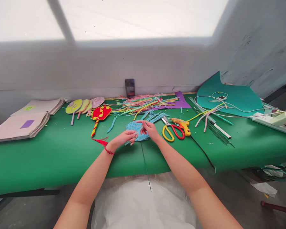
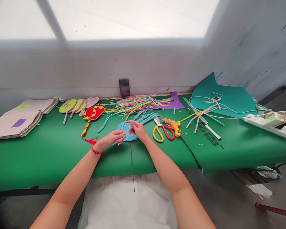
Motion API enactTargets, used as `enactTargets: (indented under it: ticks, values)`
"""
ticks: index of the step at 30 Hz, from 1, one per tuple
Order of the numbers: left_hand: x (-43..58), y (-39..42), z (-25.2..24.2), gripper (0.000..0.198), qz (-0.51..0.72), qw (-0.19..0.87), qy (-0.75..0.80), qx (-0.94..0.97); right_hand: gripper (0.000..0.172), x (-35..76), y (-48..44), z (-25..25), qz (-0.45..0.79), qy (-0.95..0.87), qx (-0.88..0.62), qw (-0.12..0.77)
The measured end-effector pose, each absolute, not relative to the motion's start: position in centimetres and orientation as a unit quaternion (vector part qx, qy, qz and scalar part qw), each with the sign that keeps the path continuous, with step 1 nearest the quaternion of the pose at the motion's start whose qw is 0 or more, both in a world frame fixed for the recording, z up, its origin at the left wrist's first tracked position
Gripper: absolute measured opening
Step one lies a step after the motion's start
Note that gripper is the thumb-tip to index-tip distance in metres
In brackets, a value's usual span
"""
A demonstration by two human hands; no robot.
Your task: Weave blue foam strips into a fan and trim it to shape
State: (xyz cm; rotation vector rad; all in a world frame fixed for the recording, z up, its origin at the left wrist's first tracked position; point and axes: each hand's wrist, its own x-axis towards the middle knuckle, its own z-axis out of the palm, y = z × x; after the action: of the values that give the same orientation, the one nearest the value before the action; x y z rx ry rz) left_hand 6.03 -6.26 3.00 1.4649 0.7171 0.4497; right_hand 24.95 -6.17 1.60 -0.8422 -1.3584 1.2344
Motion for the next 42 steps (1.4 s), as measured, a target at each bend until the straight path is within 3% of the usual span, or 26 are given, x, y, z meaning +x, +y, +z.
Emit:
enactTargets:
  ticks: [17,31,42]
  values:
    - [6.3,-5.9,3.0,0.032,0.203,0.624,0.343,0.672,0.06,24.7,-6.0,1.4,0.439,-0.547,-0.425,0.571]
    - [6.6,-6.4,3.8,0.041,0.208,0.573,0.365,0.704,0.068,26.8,-4.6,1.1,0.386,-0.425,-0.499,0.649]
    - [6.9,-5.5,2.6,0.041,0.306,0.579,0.354,0.668,0.069,26.8,-4.3,0.7,0.386,-0.432,-0.515,0.632]
